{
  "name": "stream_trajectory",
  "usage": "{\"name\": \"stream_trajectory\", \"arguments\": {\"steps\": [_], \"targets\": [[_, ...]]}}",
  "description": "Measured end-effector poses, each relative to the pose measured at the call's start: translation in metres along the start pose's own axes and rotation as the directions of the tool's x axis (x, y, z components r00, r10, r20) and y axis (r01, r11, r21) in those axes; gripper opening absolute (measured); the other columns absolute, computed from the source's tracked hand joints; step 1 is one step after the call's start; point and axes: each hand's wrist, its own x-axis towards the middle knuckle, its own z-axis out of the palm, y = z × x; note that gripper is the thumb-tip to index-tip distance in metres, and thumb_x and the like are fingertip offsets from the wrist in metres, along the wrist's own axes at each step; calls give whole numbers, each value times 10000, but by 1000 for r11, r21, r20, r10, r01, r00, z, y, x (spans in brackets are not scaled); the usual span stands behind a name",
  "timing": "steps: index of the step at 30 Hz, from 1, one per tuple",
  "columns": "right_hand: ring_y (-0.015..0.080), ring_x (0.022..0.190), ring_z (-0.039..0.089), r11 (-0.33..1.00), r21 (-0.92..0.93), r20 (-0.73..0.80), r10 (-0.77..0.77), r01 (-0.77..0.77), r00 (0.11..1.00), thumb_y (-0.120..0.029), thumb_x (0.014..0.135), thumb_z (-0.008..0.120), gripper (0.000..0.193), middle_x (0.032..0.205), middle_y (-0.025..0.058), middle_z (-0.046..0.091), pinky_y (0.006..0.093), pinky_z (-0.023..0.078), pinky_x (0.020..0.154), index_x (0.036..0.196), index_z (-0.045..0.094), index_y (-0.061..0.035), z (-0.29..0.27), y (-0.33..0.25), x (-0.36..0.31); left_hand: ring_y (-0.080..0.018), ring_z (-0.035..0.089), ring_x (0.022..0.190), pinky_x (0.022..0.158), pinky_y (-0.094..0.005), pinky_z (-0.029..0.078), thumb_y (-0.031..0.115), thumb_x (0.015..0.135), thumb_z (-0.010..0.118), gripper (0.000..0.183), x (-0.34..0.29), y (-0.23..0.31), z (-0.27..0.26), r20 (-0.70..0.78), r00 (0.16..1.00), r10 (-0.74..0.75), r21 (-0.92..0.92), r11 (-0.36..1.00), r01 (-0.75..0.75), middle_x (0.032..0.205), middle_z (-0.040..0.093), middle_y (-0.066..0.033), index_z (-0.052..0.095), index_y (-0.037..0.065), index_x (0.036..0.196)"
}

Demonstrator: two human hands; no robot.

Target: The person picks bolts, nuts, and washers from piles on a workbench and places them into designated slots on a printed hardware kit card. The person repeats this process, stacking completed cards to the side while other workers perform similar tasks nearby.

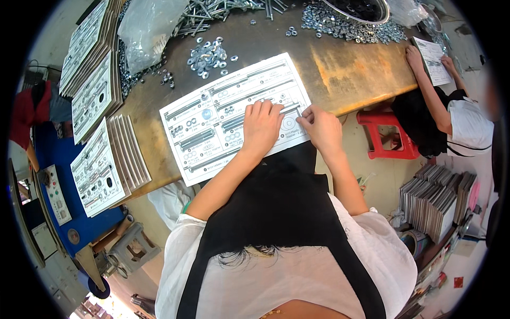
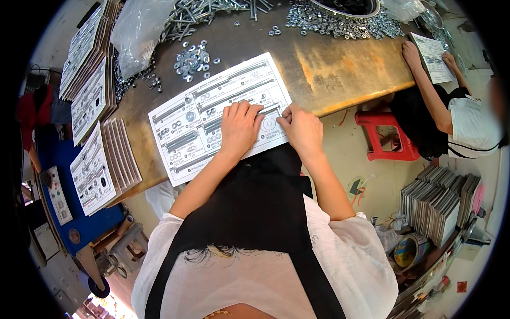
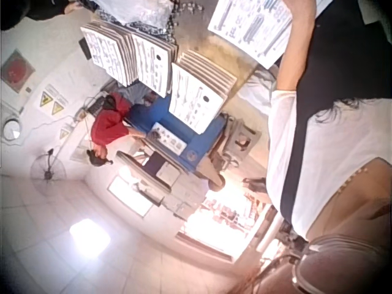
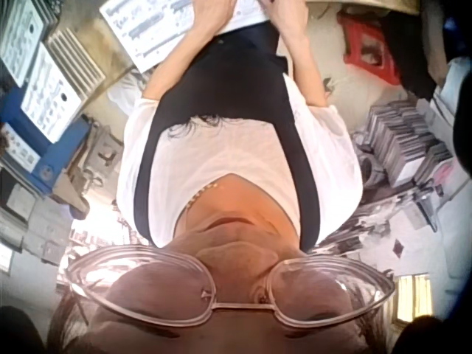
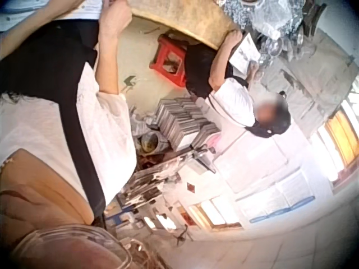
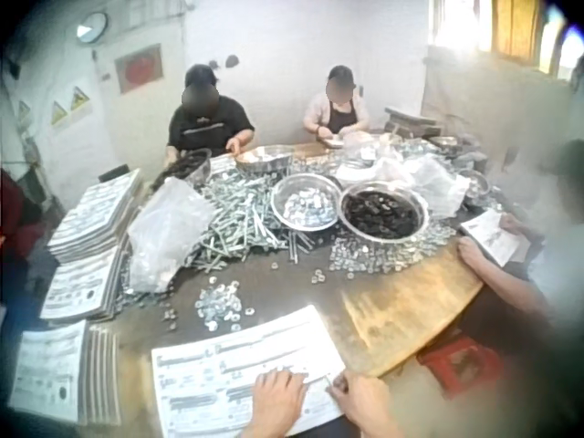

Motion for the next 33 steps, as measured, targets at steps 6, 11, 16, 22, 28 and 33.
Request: {"name": "stream_trajectory", "arguments": {"steps": [6,11,16,22,28,33], "targets": [[311,775,692,1000,5,22,25,-25,999,-280,828,764,244,834,114,710,416,529,675,900,682,-61,-11,3,13,-223,537,882,796,-362,389,170,836,740,199,0,0,5,-18,1000,-24,38,999,25,913,563,-25,702,129,1027],[319,992,677,876,-134,-499,-464,464,732,-120,974,562,227,1094,155,700,391,518,853,1151,692,-64,-84,26,168,-219,530,881,791,-366,382,177,806,757,198,2,-4,1,-67,998,-20,2,1000,21,918,553,-28,700,126,989],[345,980,679,949,-257,-442,-285,184,851,-245,820,761,344,1076,177,714,396,525,897,1132,729,-103,-125,51,318,-217,525,892,804,-367,373,183,771,771,173,32,-12,1,-107,993,-44,33,998,48,935,547,-29,714,132,927],[284,1028,699,879,-440,-155,-276,184,948,-446,808,772,576,1129,118,734,376,525,927,1266,676,-110,-136,115,426,-216,550,934,839,-380,378,206,760,802,138,44,-23,8,-22,999,-27,32,999,27,947,579,-10,748,154,875],[279,839,720,946,-201,-286,-307,256,908,-273,684,870,280,920,138,754,372,555,832,904,800,-115,-139,74,377,-204,574,951,869,-374,373,191,831,751,93,41,-28,-12,-94,990,-103,-38,994,100,962,595,-11,752,150,915],[196,762,710,976,8,-321,-201,215,926,-261,690,884,282,872,105,761,327,558,749,905,798,-100,-153,77,378,-220,578,934,884,-375,383,169,862,728,102,35,-38,-40,-126,980,-152,-80,987,142,965,617,-23,745,120,949]]}}
